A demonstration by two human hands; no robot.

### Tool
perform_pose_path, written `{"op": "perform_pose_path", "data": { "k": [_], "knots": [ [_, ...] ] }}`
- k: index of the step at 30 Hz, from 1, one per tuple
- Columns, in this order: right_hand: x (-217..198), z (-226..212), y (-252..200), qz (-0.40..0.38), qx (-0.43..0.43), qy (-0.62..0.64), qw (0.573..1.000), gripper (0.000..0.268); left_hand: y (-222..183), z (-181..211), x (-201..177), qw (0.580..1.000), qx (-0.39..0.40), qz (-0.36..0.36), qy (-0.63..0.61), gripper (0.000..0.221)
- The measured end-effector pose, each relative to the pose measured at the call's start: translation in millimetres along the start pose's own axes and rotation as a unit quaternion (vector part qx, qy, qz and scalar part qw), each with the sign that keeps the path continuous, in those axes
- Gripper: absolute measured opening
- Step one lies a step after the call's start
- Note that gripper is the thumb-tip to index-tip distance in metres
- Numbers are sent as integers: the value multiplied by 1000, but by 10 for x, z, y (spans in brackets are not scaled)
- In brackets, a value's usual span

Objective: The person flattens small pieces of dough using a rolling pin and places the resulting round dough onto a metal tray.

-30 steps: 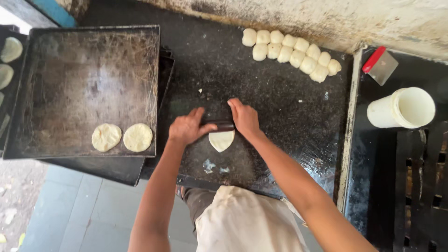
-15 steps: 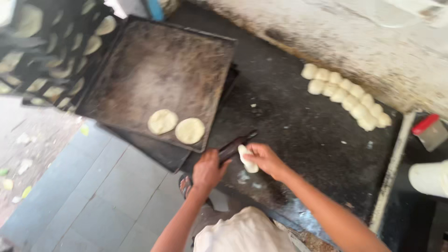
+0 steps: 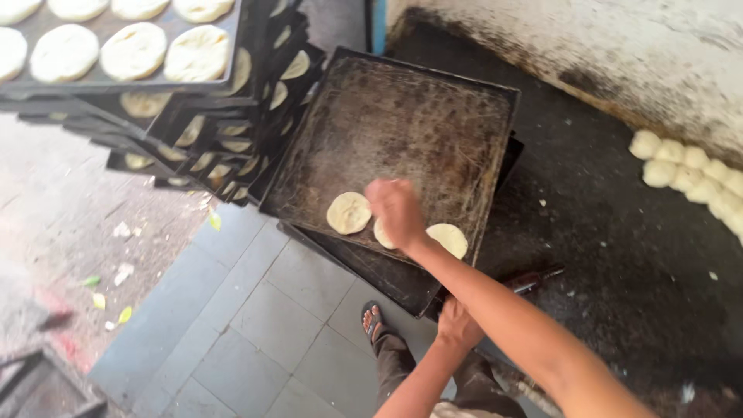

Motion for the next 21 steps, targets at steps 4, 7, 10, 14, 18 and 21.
{"op": "perform_pose_path", "data": {
  "k": [4,7,10,14,18,21],
  "knots": [
    [-444,-452,-530,-81,-375,-103,918,23,25,-6,-191,975,-26,-211,67,31],
    [-1414,-83,-406,114,-313,-151,931,29,-8,130,-725,999,32,31,-19,59],
    [-2538,1179,255,225,-102,-259,934,15,37,246,-880,996,49,50,46,56],
    [-3866,2863,880,157,22,-578,800,63,3,252,-800,996,0,29,88,63],
    [-4112,2802,772,193,4,-446,874,63,76,341,-800,988,-6,88,123,60],
    [-3788,2165,-741,278,-178,-220,918,43,50,534,-896,987,-75,93,105,56]
  ]
}}
Point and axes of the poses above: each hand's wrist, its own y-axis towards the middle knuckle, its own x-axis out of the palm, z = x × y, the point moved 2 cm from there along y, towards the middle knuckle, and after that the axes turned 6 degrees about -y, right-handed, at the moved point
